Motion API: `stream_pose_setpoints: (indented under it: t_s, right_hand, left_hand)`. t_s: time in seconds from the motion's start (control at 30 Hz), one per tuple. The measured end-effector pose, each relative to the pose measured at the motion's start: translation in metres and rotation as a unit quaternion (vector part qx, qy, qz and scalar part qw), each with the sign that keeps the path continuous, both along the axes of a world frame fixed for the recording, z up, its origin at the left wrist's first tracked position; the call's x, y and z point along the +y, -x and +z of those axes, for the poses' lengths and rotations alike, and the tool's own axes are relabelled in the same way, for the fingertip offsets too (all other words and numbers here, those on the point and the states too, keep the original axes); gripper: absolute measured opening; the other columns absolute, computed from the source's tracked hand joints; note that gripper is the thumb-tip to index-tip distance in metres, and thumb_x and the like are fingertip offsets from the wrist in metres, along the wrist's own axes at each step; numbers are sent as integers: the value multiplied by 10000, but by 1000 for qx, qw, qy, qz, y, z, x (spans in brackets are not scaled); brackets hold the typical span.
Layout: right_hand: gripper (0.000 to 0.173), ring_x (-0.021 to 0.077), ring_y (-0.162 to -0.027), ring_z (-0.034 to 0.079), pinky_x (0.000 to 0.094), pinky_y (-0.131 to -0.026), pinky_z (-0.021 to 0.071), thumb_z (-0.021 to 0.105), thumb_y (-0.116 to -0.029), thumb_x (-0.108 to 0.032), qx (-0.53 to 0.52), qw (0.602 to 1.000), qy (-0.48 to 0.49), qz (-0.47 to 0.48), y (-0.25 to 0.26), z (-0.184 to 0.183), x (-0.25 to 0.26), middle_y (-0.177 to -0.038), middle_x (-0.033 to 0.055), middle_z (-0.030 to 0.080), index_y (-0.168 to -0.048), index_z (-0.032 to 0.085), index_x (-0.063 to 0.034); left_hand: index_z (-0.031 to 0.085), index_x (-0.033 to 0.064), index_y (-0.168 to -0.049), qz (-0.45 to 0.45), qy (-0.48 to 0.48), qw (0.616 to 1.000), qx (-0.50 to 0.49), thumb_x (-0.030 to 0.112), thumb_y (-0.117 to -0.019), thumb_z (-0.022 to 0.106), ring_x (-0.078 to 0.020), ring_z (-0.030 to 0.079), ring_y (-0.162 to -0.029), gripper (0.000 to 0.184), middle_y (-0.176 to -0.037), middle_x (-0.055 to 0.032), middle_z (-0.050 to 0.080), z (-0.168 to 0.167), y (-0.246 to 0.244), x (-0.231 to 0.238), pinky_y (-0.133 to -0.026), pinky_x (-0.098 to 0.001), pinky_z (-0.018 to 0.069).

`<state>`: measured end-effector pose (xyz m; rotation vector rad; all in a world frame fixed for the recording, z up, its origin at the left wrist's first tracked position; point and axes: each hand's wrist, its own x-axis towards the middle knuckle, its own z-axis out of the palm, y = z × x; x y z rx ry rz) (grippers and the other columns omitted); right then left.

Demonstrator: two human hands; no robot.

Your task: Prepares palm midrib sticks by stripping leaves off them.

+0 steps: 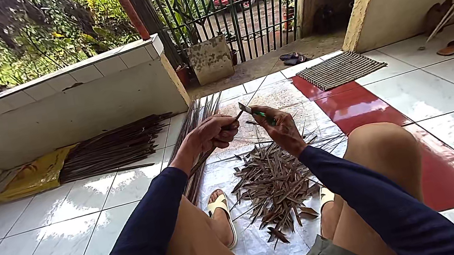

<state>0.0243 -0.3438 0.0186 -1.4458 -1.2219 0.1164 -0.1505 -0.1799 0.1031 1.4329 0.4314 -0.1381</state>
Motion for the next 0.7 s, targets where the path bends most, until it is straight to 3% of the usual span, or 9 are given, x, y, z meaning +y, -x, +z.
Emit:
stream_pose_setpoints:
  t_s: [0.13,0.23,0.37,0.7]
  right_hand:
    - [306,72,-927,687,368,-817,571,598,-1050,-352,-16,1000,-6,-23,-2,3,1,-1166,-57,735,-1332,700,-290]
    - [308,53,-992,690,357,-870,576,590,-1049,-373,-33,999,-17,-39,-3,3,3,-1180,-72,735,-1326,704,-304]
    - [302,60,-970,690,375,-839,577,585,-1047,-398,-45,997,-22,-65,-2,4,4,-1137,-77,740,-1314,709,-332]
    - [307,87,-897,688,374,-815,563,584,-1051,-374,16,995,-23,-96,-31,20,4,-1142,-42,744,-1315,712,-282]
  left_hand:
    - [509,156,-814,-17,7,1000,-12,274,-1105,288,-25,290,-415,384,-581,66,364,-1,0,3,-373,-166,233]
    - [536,134,-854,-5,-3,1000,-21,305,-1108,343,-25,272,-416,362,-604,50,362,-6,2,5,-369,-162,227]
    - [539,136,-855,-6,-14,1000,-22,312,-1106,358,-25,266,-413,356,-604,47,364,-6,2,6,-368,-163,223]
    - [531,135,-830,-9,-45,999,-2,303,-1107,385,-21,270,-410,355,-587,52,350,-2,4,1,-368,-158,223]
